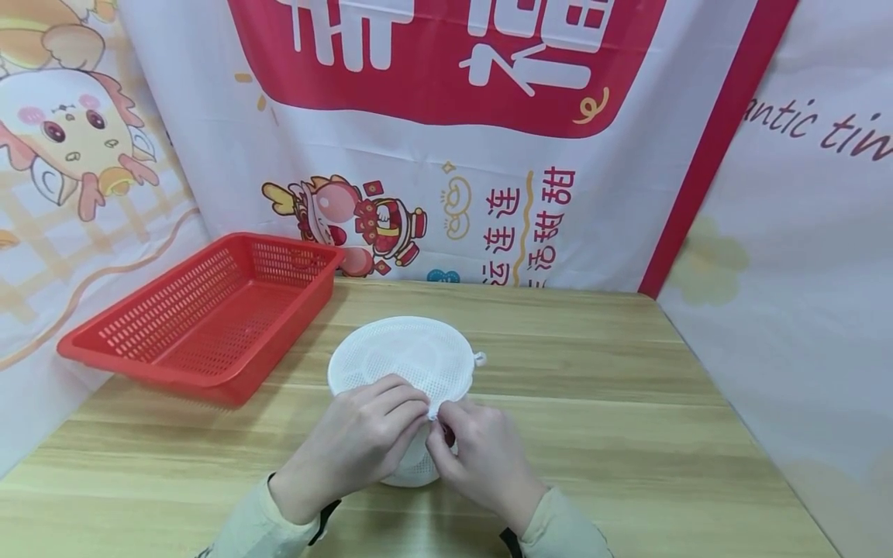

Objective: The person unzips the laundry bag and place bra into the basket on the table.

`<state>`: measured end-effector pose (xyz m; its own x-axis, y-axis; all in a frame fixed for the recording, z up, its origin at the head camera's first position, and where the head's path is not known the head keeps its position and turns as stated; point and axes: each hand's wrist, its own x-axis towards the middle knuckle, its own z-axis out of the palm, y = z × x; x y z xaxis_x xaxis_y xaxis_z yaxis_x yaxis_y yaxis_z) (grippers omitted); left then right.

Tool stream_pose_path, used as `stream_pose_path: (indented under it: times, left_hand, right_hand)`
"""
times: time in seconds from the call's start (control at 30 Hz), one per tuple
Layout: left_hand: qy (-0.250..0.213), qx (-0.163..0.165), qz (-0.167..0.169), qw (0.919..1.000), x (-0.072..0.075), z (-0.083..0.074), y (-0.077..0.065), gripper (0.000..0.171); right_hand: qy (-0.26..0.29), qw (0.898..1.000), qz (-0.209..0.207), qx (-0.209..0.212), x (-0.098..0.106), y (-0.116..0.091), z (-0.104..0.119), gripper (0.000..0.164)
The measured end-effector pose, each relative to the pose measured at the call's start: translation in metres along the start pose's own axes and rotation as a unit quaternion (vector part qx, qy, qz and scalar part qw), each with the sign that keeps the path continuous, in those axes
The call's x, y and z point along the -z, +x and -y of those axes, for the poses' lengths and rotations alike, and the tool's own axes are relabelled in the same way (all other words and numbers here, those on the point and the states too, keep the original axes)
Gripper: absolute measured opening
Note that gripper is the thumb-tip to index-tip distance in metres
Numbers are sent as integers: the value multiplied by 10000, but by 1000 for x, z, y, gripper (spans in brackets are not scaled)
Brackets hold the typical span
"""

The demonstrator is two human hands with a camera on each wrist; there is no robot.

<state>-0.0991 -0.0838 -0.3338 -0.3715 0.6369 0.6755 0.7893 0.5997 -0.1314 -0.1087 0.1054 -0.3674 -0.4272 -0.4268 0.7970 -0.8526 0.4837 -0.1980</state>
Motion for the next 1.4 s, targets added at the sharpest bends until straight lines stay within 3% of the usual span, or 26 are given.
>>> stream_pose_path:
  times: [1.4]
  left_hand:
    - [-3, -78, -147, 9999, -1, -1, 1, 8]
  right_hand:
    - [-41, 9992, -141, -377, 1, 0, -4, 30]
